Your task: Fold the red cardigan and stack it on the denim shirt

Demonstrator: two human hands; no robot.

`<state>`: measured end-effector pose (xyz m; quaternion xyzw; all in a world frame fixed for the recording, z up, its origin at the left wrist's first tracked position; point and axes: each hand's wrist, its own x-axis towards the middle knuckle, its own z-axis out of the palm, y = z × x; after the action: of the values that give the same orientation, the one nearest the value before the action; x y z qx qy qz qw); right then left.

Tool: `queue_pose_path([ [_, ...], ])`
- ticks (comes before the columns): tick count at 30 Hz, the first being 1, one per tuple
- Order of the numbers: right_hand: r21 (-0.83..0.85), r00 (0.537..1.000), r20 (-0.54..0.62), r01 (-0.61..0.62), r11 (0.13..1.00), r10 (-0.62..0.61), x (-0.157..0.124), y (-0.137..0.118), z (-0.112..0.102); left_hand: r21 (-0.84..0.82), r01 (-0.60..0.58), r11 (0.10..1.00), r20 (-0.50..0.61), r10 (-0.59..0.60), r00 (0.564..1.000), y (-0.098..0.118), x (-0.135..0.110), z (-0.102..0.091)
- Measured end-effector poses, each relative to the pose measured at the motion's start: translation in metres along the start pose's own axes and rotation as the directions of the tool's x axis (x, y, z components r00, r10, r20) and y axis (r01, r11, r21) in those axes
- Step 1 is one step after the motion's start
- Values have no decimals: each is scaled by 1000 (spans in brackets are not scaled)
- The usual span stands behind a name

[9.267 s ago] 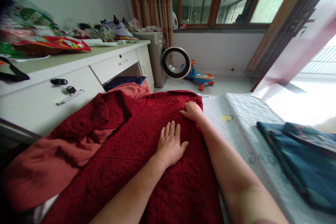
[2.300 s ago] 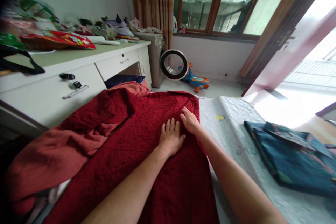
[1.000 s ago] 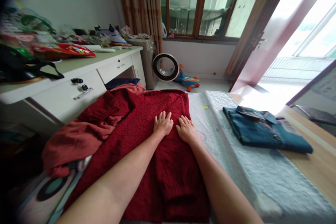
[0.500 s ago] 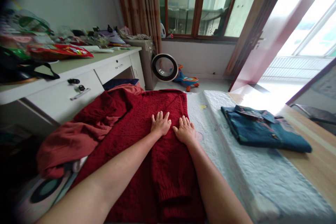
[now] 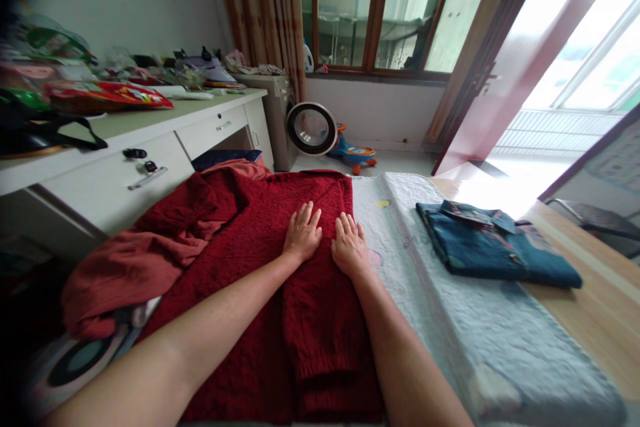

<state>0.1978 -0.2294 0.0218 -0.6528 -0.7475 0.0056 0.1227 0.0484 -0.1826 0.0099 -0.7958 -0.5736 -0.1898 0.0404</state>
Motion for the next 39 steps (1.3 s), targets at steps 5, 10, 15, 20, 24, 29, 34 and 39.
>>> queue_pose_path([
  [5, 74, 987, 132, 82, 994, -91, 3, 2, 4, -55, -56, 997, 55, 59, 997, -3, 1, 4],
  [10, 62, 986, 159, 46, 997, -55, 4, 1, 7, -57, -44, 997, 97, 49, 994, -3, 4, 11],
  [15, 22, 984, 170, -50, 999, 45, 2, -2, 8, -15, 4, 1000, 195, -1, 981, -3, 8, 15],
  [20, -10, 981, 168, -95, 995, 95, 2, -4, 9, -14, 17, 1000, 215, -14, 977, -3, 9, 15],
  [24, -30, 978, 163, -124, 992, 127, 1, -5, 9, -20, 40, 999, 222, -34, 974, -2, 8, 12],
  [29, -57, 966, 165, -194, 979, 201, 1, -6, 11, -17, 110, 994, 222, -104, 969, 1, 7, 9],
  [34, -70, 958, 128, -250, 966, 258, -1, -7, 12, -3, 186, 983, 164, -183, 969, 3, 5, 7],
  [39, -62, 987, 38, -156, 986, 158, -4, -7, 8, -12, 93, 996, 6, -93, 996, 5, -1, -6],
])
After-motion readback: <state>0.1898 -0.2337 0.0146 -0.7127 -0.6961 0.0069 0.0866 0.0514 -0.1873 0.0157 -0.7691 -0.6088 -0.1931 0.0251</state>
